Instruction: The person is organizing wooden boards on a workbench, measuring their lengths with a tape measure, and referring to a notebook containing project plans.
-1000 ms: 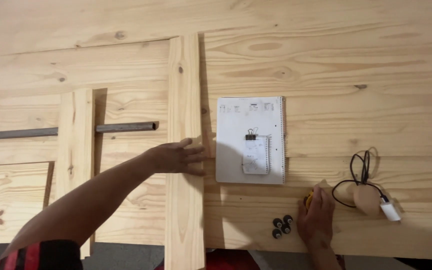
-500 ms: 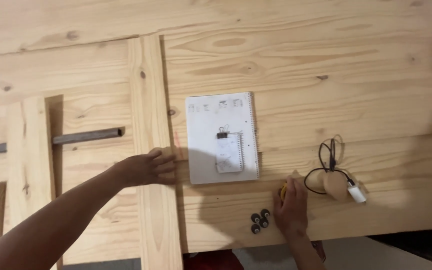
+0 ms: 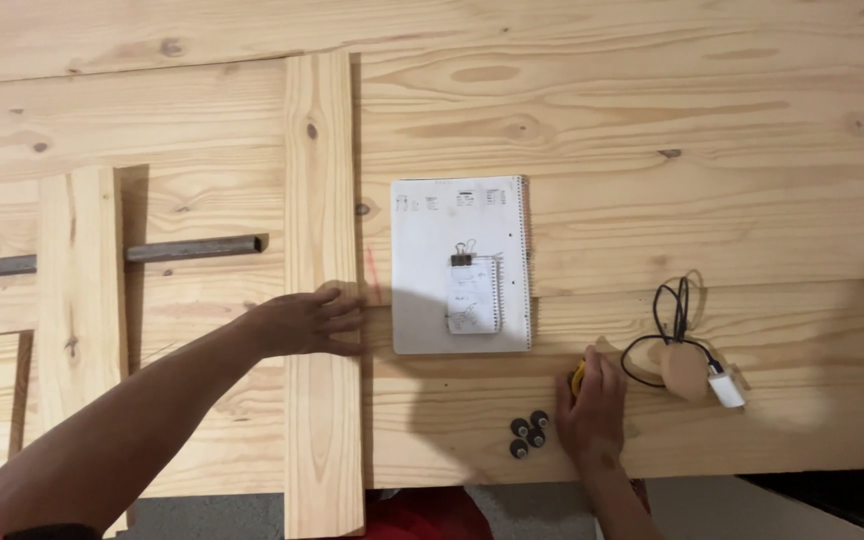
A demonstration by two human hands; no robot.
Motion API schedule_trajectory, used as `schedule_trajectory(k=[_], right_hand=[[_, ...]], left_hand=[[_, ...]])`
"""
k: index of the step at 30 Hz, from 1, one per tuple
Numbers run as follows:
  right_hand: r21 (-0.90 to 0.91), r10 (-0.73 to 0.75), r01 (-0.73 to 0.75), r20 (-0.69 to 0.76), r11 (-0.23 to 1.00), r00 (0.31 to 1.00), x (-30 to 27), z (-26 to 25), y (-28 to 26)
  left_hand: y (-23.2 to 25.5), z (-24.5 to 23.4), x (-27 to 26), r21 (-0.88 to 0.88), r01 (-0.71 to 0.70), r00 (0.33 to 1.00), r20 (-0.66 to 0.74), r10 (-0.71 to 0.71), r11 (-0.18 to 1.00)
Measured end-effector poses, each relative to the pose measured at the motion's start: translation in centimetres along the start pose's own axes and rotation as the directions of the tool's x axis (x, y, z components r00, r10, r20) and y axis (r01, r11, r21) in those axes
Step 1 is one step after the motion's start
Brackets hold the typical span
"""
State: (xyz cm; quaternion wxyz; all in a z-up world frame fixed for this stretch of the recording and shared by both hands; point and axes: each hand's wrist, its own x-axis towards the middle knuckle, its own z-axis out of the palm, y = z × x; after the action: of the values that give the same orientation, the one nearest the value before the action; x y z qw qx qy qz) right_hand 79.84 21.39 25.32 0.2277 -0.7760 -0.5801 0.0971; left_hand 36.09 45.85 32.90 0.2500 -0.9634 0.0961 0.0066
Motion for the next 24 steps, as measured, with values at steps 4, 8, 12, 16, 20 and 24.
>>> schedule_trajectory(k=[4,8,12,16,20,24], right_hand=[[0.003,-0.067,0.067,-0.044,0.998,0.997,0.0,-0.4,-0.1],[-0.024,-0.038,0.038,-0.020,0.999,0.999,0.0,-0.1,0.1],[-0.038,-0.116,0.113,-0.085,0.993,0.990,0.0,-0.1,0.1],[-0.036,-0.051,0.049,-0.037,0.998,0.998,0.2,-0.2,-0.1],[-0.051,-0.109,0.104,-0.096,0.993,0.989,0.4,0.0,0.1],[-0.064,-0.055,0.052,-0.059,0.997,0.997,0.5,-0.4,-0.4]], left_hand=[[0.2,0.3,0.0,-0.065,0.034,0.996,-0.083,-0.040,0.997],[0.0,0.1,0.0,-0.112,0.038,0.995,-0.088,-0.048,0.993],[-0.9,-1.3,0.1,-0.207,0.048,0.987,-0.144,-0.079,0.977],[-4.7,-4.2,0.3,-0.187,0.122,0.983,0.156,-0.093,0.975],[-8.0,-4.8,0.6,-0.252,0.742,0.597,0.671,-0.440,0.622],[-10.0,-5.0,3.7,-0.293,0.931,0.107,0.790,-0.603,-0.219]])
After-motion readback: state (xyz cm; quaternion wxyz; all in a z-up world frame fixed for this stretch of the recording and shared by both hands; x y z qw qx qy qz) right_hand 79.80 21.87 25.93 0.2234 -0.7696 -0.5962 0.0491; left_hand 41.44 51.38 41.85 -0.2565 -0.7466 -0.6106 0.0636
